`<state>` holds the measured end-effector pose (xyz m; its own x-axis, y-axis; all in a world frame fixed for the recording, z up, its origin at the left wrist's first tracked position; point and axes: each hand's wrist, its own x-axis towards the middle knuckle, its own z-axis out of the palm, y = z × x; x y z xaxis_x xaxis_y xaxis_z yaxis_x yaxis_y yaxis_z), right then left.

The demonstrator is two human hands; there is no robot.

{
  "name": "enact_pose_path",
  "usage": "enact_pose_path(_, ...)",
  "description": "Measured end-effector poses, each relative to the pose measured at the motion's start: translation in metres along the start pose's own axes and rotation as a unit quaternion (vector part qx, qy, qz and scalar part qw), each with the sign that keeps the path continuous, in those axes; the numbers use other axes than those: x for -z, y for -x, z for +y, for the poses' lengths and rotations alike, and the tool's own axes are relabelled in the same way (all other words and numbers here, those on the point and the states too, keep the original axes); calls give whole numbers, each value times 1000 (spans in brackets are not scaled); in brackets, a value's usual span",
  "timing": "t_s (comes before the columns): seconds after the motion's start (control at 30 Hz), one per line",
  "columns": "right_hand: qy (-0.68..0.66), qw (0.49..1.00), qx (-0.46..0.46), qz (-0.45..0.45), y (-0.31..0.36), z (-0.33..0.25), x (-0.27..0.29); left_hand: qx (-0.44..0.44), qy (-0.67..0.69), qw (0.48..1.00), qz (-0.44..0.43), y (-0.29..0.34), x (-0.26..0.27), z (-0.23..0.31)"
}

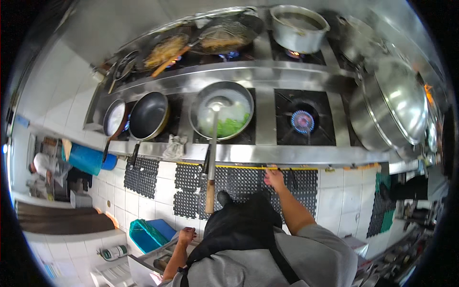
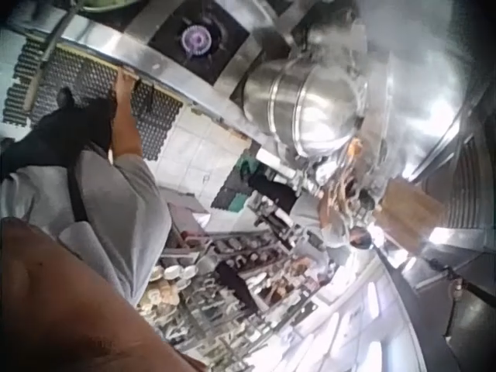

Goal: Boil vegetables, deep-fry dough sticks, and steam various dim sum dishes in a commercial kitchen.

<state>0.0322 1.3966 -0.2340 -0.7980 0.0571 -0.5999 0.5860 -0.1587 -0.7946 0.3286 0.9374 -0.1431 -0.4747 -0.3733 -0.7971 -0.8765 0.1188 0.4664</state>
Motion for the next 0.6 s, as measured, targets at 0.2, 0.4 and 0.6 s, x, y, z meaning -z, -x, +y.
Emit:
enact_pose_path(0.2, 132, 962, -165, -174, 42, 19, -12, 5, -25, 999, 22, -9, -15, 9)
enact_pose_path(0.4, 232, 913, -164, -293, 85, -61, -53, -3, -1, 1000, 21, -16, -3, -2)
enact_pose_path(0.6, 373, 850, 69, -365, 192, -312, -107, -19, 7, 999, -29, -81, 56, -10)
